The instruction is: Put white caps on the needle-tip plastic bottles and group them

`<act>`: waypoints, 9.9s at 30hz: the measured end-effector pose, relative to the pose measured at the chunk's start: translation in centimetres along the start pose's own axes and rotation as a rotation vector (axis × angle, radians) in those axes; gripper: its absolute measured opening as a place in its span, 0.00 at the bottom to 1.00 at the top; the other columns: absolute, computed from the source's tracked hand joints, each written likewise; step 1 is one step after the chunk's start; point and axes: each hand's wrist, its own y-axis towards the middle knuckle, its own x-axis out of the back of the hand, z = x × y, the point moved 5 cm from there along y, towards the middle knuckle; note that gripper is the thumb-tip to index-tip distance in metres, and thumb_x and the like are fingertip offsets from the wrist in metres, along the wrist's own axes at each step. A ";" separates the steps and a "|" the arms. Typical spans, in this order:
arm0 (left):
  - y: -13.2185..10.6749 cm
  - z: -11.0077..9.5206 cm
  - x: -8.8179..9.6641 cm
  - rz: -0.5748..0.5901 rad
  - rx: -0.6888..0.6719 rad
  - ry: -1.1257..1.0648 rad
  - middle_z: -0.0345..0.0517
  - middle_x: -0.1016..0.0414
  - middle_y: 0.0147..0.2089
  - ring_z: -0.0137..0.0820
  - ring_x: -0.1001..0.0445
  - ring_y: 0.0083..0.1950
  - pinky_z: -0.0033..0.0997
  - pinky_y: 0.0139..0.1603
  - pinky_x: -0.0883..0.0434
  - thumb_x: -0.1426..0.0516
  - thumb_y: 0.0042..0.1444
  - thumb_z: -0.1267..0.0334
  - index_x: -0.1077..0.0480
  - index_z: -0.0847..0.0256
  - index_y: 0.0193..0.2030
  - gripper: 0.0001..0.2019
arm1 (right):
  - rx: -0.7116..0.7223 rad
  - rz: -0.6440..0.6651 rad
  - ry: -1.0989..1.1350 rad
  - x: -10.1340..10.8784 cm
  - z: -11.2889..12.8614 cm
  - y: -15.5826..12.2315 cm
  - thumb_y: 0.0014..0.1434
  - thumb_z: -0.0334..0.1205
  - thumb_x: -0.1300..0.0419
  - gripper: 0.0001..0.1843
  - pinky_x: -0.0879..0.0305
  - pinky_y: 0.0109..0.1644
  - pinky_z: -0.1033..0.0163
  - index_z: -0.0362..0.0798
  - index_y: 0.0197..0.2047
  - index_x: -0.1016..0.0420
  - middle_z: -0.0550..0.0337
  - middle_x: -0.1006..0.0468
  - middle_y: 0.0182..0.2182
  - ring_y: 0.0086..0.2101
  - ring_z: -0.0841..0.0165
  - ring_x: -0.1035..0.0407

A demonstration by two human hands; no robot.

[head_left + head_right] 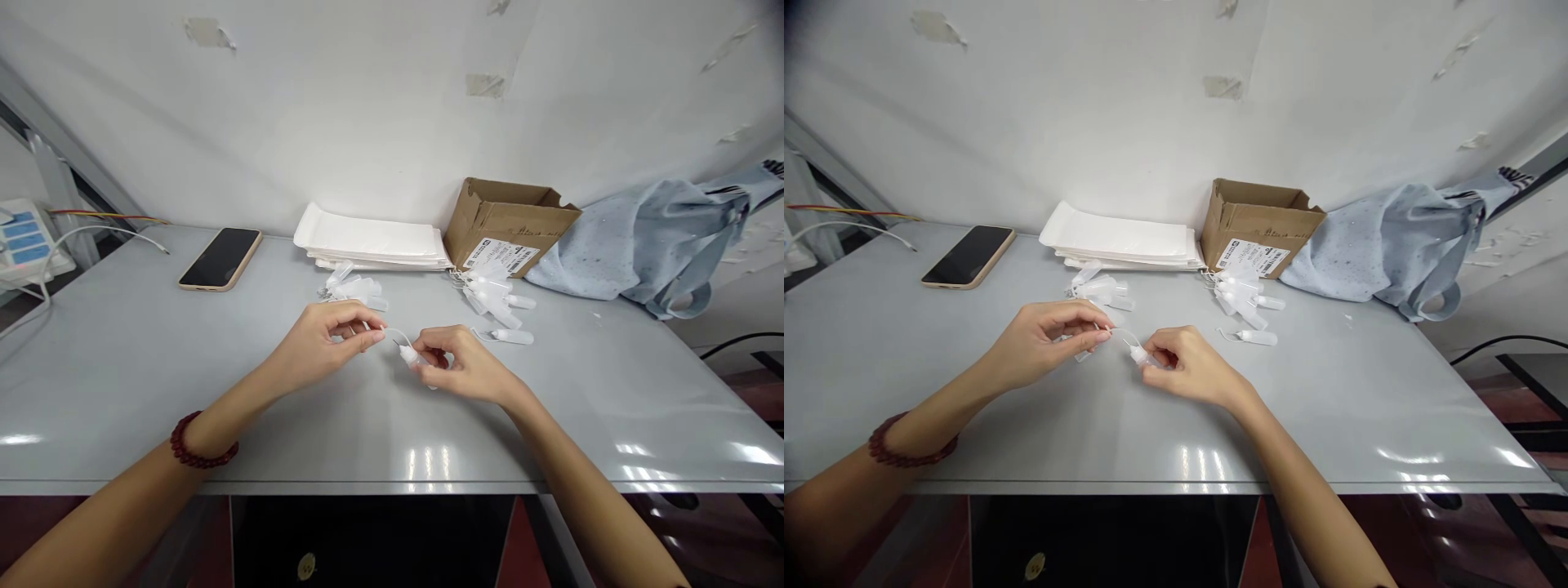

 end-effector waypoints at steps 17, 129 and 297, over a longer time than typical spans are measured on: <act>-0.1 -0.2 -0.1 0.018 0.009 0.001 0.40 0.26 0.31 0.25 0.30 0.31 0.24 0.33 0.31 0.42 0.54 0.64 0.26 0.63 0.33 0.05 | -0.021 0.035 0.020 0.0 -0.1 0.0 0.49 0.32 0.43 0.09 0.51 0.26 0.68 0.46 0.21 0.40 0.69 0.44 0.20 0.22 0.76 0.49; -1.7 0.3 -4.6 -0.046 -0.246 0.360 0.49 0.38 0.53 0.33 0.32 0.42 0.32 0.31 0.31 0.35 0.47 0.59 0.51 0.55 0.59 0.37 | -0.167 -0.057 0.476 -0.9 -0.2 0.0 0.58 0.43 0.43 0.14 0.54 0.27 0.65 0.46 0.24 0.37 0.68 0.45 0.21 0.24 0.75 0.50; -0.2 0.6 0.2 -0.354 -0.090 0.533 0.54 0.38 0.59 0.44 0.40 0.58 0.45 0.51 0.32 0.44 0.58 0.56 0.42 0.59 0.58 0.23 | -0.426 -0.124 -0.422 6.6 -6.0 -2.4 0.49 0.35 0.41 0.07 0.36 0.37 0.60 0.48 0.34 0.23 0.55 0.22 0.33 0.37 0.61 0.30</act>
